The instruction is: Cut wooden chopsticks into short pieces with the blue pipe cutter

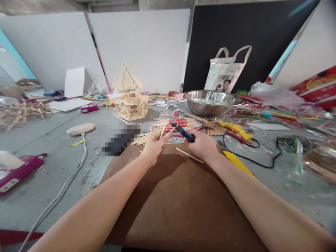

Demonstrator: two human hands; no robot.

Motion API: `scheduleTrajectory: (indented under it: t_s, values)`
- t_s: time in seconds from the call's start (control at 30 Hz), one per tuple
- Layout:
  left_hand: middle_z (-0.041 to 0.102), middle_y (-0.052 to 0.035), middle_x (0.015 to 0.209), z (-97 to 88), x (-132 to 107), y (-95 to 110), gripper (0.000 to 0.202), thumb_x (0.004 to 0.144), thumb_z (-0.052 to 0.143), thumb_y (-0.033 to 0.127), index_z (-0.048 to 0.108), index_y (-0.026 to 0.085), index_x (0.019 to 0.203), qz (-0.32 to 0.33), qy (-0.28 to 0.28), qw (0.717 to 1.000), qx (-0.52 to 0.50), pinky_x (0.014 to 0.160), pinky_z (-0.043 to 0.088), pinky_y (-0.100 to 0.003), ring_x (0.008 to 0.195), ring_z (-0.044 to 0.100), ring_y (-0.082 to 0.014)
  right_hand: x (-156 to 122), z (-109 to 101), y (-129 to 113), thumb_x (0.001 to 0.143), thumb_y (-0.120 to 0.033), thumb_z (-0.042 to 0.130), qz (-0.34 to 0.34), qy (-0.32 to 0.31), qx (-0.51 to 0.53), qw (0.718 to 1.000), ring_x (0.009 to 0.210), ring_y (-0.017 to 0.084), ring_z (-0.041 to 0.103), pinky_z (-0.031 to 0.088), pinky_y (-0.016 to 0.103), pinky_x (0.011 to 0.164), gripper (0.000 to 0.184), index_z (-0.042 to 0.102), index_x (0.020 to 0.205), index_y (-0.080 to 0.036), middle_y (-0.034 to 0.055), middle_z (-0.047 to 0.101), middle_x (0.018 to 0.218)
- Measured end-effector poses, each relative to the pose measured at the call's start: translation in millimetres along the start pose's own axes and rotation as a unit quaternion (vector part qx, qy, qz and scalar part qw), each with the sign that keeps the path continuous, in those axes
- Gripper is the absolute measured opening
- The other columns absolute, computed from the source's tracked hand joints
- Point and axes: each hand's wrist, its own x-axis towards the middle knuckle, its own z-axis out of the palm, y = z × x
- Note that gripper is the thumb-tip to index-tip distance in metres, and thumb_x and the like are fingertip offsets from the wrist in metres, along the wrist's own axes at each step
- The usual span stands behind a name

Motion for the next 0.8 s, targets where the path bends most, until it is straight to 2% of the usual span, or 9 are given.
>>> scheduleTrajectory:
  t_s: [0.27, 0.43, 0.8]
  values:
    - [0.022, 0.0103, 0.032, -0.5, -0.3, 2.6, 0.03, 0.064, 0.055, 0.043, 0.049, 0.014, 0.061, -0.026, -0.028, 0.999, -0.002, 0.033, 0.008, -0.016, 0.028, 0.014, -0.0004, -3.6, -2.4, -0.2, 0.067, -0.034, 0.045, -0.028, 0.03, 0.029, 0.999, 0.076, 0.019, 0.056, 0.033, 0.025, 0.056, 0.027, 0.052, 0.091, -0.024, 0.0019, 0.062, 0.082]
    - [0.021, 0.0103, 0.032, -2.8, -0.1, 1.9, 0.03, 0.064, 0.056, 0.043, 0.05, 0.013, 0.06, -0.033, -0.042, 0.999, -0.01, 0.033, 0.008, -0.016, 0.029, 0.014, -0.0001, -4.0, -1.8, 0.9, 0.066, -0.034, 0.046, -0.042, 0.039, 0.037, 0.998, 0.075, 0.019, 0.056, 0.033, 0.024, 0.055, 0.026, 0.053, 0.088, -0.024, 0.0012, 0.061, 0.08]
    - [0.02, 0.0104, 0.032, -5.3, -1.5, 0.8, 0.031, 0.065, 0.055, 0.043, 0.048, 0.013, 0.059, -0.075, -0.068, 0.994, -0.04, 0.032, 0.009, -0.016, 0.028, 0.015, -0.0005, -5.4, -3.8, 0.3, 0.067, -0.037, 0.047, -0.051, 0.016, 0.024, 0.998, 0.079, 0.019, 0.054, 0.033, 0.025, 0.059, 0.03, 0.051, 0.093, -0.022, 0.0026, 0.061, 0.087]
